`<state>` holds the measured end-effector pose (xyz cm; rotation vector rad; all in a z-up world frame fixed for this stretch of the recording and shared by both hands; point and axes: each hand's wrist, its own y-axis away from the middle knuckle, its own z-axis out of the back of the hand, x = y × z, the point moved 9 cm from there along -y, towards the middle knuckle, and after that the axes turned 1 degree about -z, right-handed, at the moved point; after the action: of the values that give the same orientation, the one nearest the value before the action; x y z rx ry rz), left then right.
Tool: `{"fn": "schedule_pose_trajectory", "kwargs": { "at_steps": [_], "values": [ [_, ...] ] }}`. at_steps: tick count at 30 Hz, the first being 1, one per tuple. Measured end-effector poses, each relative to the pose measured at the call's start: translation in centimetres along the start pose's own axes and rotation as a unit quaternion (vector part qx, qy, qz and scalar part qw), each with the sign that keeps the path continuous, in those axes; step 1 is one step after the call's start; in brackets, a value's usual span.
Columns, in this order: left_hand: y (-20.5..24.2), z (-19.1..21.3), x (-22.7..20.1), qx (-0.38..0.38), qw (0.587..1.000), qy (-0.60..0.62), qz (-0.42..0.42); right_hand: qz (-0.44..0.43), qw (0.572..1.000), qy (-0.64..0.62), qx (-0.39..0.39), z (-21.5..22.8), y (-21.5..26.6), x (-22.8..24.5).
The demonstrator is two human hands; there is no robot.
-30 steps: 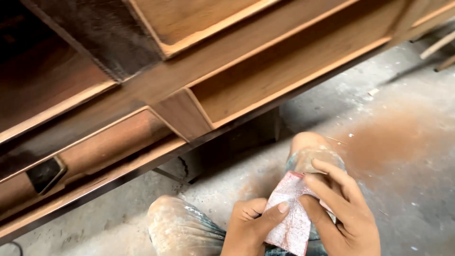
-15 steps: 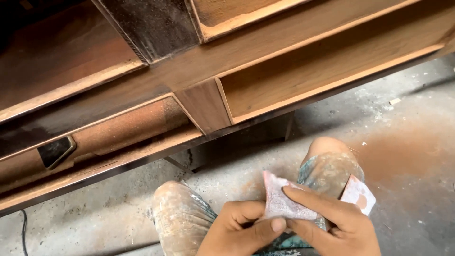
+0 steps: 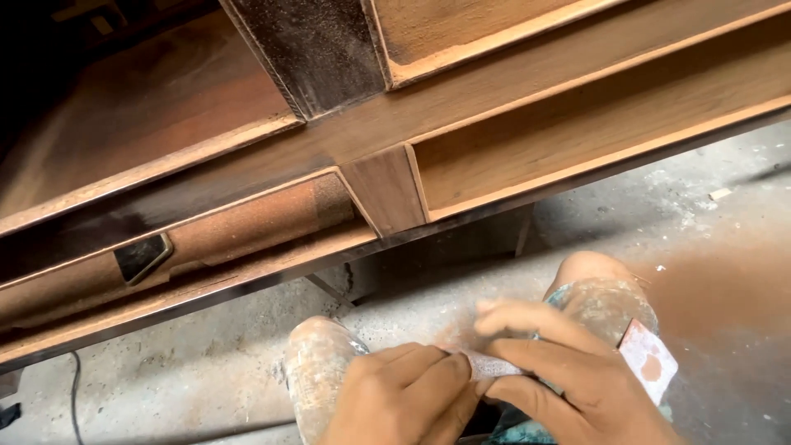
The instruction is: Sanding the wooden panels and edges of a cabinet with sandpaper to smooth the surface.
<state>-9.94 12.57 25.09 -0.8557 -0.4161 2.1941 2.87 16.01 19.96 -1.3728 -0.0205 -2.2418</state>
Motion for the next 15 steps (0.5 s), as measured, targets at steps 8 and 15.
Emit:
{"fn": "schedule_pose_trajectory", "kwargs": {
  "at_steps": [8,15],
  "values": [
    [-1.5,1.8,0.0,0.060,0.997,0.027,-0.027,0.173,0.985,0.016,-0.009,1.2,-1.0,4.2],
    [-2.7,2.9,3.0,-0.151,0.982,0.114,0.010,0.367,0.684,0.481,-0.407,-1.0,-2.3,4.2]
  ]
}}
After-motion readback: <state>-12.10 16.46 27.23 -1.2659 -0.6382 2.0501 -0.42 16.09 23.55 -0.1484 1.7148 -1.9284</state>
